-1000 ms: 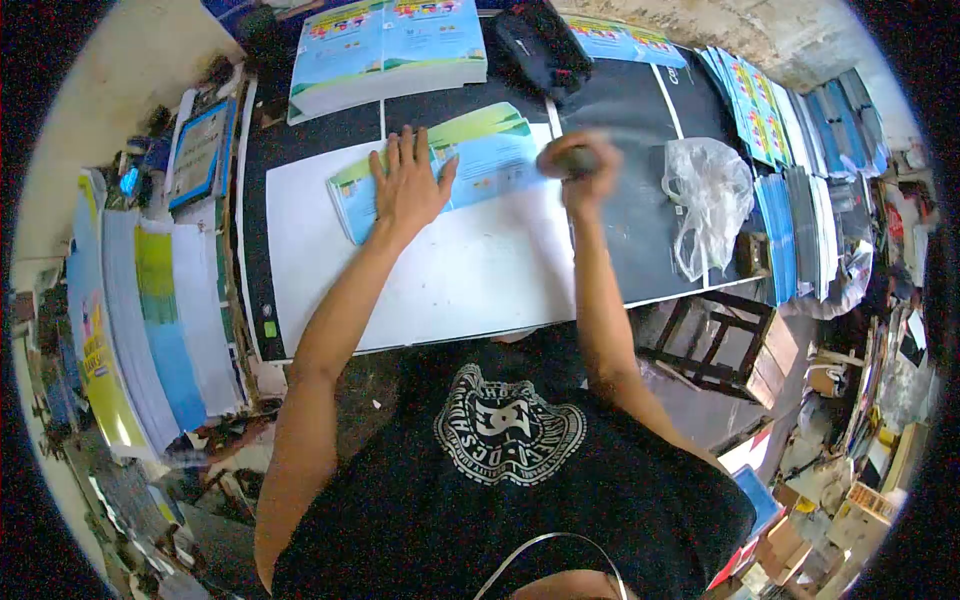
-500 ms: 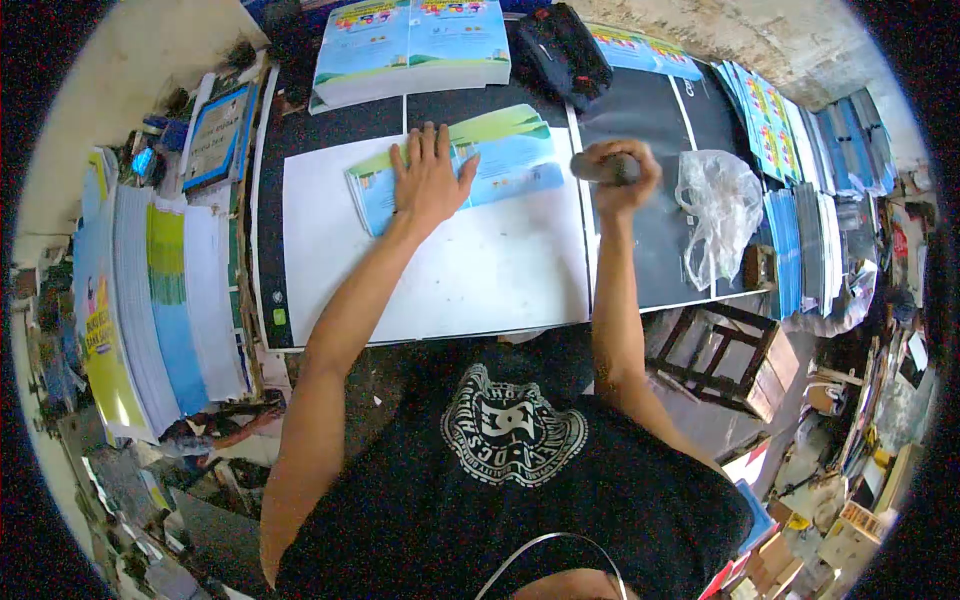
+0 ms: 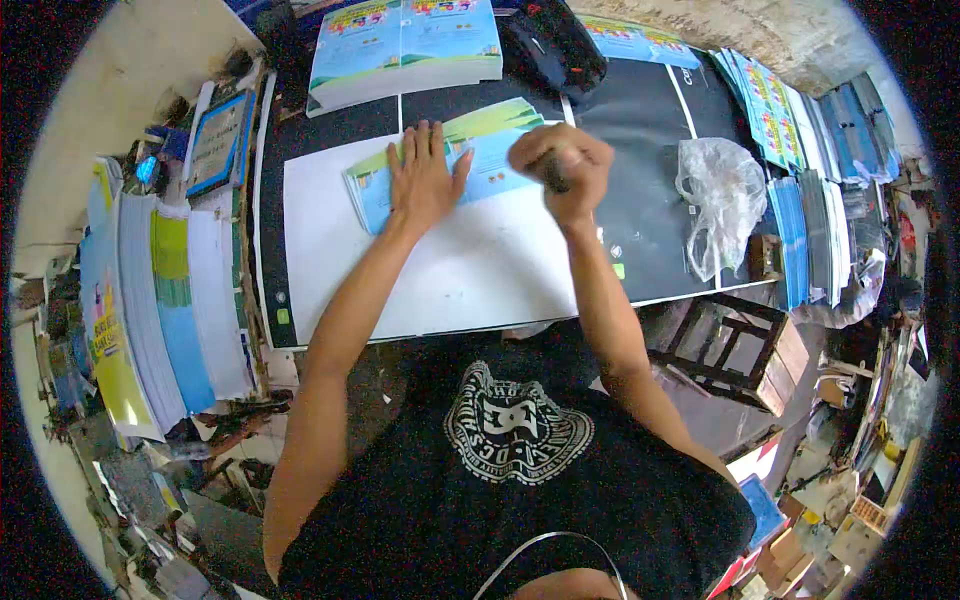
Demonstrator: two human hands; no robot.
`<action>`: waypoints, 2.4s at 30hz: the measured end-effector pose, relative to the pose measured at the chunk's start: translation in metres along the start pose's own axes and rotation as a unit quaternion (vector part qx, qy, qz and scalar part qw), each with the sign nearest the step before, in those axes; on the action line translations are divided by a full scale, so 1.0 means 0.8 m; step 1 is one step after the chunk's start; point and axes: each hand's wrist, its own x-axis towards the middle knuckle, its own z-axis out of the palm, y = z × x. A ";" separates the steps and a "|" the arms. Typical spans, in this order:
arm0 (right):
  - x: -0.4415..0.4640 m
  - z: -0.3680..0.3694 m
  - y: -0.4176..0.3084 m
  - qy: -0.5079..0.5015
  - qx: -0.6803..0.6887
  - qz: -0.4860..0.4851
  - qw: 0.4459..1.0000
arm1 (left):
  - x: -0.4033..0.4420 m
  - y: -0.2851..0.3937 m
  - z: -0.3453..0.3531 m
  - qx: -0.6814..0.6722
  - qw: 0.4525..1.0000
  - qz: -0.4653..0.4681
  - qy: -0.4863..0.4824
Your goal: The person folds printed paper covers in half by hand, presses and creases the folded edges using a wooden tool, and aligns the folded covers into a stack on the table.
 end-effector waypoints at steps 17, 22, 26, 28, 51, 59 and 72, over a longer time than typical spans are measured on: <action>-0.045 0.008 0.103 -0.049 -0.083 0.194 0.976 | -0.022 -0.052 -0.056 -0.041 0.973 -0.069 0.217; -0.028 0.022 0.062 -0.072 -0.087 0.178 0.978 | -0.028 -0.067 -0.018 0.010 0.981 -0.122 0.149; -0.016 0.061 0.000 -0.088 0.044 0.049 0.994 | -0.031 -0.072 -0.009 0.010 0.981 -0.111 0.158; -0.022 0.081 0.018 -0.106 0.019 0.042 0.993 | -0.029 -0.073 -0.005 0.014 0.981 -0.109 0.160; -0.032 -0.023 0.095 0.008 -0.110 0.117 0.987 | -0.027 -0.074 -0.010 -0.008 0.987 -0.130 0.091; -0.024 -0.105 0.092 0.055 -0.177 0.019 0.982 | -0.025 -0.070 -0.005 0.001 0.988 -0.121 0.095; -0.026 0.036 -0.002 0.046 0.092 -0.037 0.994 | -0.027 -0.074 -0.010 0.005 0.987 -0.125 0.099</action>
